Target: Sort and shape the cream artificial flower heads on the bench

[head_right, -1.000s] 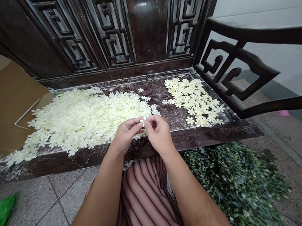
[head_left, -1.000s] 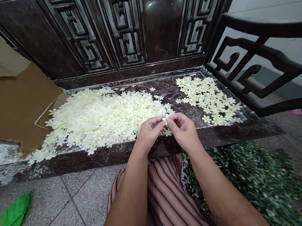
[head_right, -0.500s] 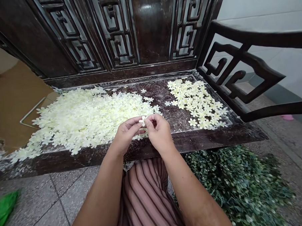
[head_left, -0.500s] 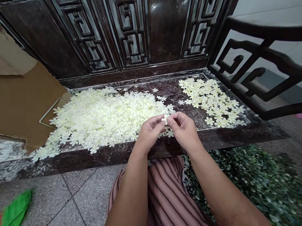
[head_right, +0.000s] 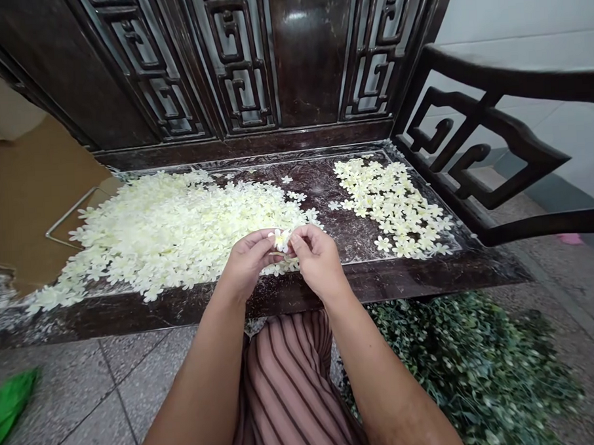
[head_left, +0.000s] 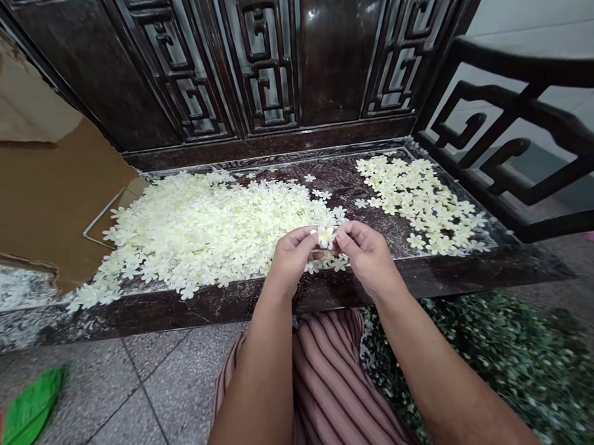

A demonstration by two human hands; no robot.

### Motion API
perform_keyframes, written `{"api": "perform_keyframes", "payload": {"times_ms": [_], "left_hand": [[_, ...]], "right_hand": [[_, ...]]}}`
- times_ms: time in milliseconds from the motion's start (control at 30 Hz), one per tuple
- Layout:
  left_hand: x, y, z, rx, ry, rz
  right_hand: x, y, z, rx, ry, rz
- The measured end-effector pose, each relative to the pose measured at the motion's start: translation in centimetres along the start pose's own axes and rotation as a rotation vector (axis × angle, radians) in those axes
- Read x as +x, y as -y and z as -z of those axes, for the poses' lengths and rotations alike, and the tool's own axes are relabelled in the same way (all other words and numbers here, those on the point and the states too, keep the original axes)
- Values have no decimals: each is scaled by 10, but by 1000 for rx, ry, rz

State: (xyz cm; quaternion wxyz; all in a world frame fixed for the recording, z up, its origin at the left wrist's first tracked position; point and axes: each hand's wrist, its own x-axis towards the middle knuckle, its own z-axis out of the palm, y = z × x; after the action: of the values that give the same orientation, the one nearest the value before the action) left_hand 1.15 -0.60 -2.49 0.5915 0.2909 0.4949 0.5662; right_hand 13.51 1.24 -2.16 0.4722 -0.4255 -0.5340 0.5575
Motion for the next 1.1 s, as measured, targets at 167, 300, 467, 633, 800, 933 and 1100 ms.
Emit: {"api": "perform_keyframes", "payload": {"times_ms": [167,300,467,633,800,933,1100], "left_hand": [[0,0,-3,35,-56,-30],[2,2,-3,20,-125,-53],[5,-4,6,25,-280,-42],[5,-7,7,108,-333,-96],[7,5,6,314,-395,-255],[6,11,7,513,-340,-508],[-1,11,2,761,-238,-668]], "right_hand": [[1,-3,-3,54,-8,-7],[0,-4,-5,124,16,5],[1,2,0,257,-30,6],[28,16,-4,184,-109,-110],[35,26,-17,-64,-225,-25],[10,15,-22,-47,4,-158],[0,2,-22,148,-26,-245]]}}
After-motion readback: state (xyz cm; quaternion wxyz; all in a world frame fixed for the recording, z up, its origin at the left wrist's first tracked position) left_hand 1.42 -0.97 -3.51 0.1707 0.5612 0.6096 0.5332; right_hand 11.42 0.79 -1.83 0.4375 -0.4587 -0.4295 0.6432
